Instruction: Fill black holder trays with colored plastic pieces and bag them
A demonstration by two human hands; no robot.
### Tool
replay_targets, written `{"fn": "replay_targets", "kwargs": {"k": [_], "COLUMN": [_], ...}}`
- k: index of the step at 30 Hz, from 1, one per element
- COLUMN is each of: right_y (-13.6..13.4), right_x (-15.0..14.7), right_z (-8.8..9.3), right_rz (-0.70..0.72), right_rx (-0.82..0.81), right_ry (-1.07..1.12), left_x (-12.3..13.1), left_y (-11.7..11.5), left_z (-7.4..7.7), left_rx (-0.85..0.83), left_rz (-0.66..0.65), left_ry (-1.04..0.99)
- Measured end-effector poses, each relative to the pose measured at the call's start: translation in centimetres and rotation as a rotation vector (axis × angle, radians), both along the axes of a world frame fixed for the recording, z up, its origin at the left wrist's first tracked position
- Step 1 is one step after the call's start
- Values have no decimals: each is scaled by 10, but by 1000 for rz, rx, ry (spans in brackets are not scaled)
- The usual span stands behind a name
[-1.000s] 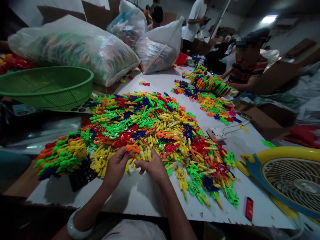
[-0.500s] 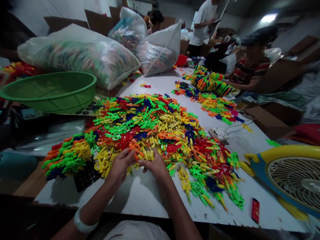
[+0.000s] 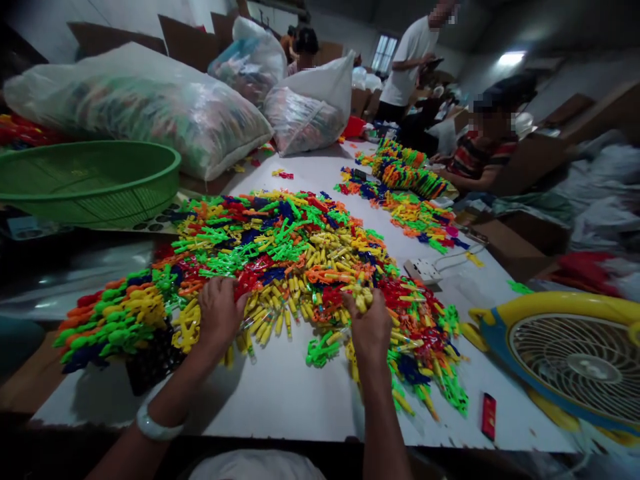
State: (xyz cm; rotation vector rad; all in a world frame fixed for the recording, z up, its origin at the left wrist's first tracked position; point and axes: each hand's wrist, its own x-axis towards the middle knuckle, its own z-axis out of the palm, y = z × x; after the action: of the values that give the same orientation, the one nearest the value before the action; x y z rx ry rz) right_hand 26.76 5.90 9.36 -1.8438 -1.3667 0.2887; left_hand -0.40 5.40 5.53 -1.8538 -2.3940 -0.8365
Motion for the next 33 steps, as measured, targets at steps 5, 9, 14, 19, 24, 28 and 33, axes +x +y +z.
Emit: {"fn": "replay_targets", "kwargs": {"k": [5, 9, 14, 19, 24, 28, 33], "right_y": [-20, -24, -24, -30, -21, -8, -5], "right_x": [-60, -76, -71, -78, -72, -53, -8], "right_z": [-13, -15, -14, -10, -15, -26, -8], "right_rz": [567, 715, 812, 783, 871, 897, 602], "right_rx": [-135, 25, 260, 374, 170, -236, -117], "right_ry": [402, 231, -84, -340, -163, 312, 295], "left_x": [14, 22, 23, 24, 12, 5, 5], "left_y": [-12, -23, -29, -29, -29, -31, -16], "left_z": [1, 6, 11, 21, 29, 28, 28], "left_rx": [2, -109, -92, -92, -92, -283, -215], "left_rz": [-244, -355, -332, -384, -625, -827, -775], "left_ry": [-504, -870, -871, -597, -330, -350, -410]}}
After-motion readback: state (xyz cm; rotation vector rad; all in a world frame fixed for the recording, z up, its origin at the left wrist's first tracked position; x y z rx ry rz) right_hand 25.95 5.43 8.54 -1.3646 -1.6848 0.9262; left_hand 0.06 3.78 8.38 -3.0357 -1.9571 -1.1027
